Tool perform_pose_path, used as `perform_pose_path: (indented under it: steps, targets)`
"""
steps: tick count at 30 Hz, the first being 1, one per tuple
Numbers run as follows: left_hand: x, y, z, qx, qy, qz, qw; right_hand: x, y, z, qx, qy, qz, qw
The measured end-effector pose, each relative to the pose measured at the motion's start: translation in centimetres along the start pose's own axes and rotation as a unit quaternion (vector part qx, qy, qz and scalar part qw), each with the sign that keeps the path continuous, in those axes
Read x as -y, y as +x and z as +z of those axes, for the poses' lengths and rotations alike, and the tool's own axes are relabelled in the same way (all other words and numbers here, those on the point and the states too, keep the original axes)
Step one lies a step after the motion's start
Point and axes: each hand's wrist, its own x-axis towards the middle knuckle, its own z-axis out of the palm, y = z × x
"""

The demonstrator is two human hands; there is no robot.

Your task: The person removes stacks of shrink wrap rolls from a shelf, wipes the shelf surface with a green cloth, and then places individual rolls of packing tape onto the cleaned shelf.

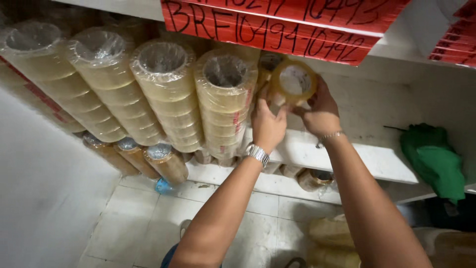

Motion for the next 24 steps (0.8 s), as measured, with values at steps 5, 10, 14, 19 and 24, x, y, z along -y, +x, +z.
perform_pose_path:
  steps: [5, 10, 14, 19, 24]
  targets:
    - [1.4, 3.7, 2.3, -0.057, -0.096, 0.025, 0.993, -2.6, 4.8, 0.7, 0.012, -0.030, -0.027, 0.999]
    - [3.1, 6.3, 4.3, -0.118, -0.060, 0.132, 0.982, -5.9, 8.7, 2.5, 0.010, -0.046, -0.090, 0.995]
    - [2.3, 6.9, 4.3, -0.131, -0.090, 0.149, 0.976, -7.5, 11.3, 3.5, -0.007, -0.018, -0.142, 0.990]
    - [2.9, 8.0, 4.8, -0.108, -0.081, 0.089, 0.987, -9.8, 13.9, 4.3, -0.021, -0.063, -0.139, 0.988]
    - [5.1, 9.3, 5.8, -0.086, -0.060, 0.086, 0.991, -10.0, 13.7, 4.6, -0.025, -0.100, -0.207, 0.973]
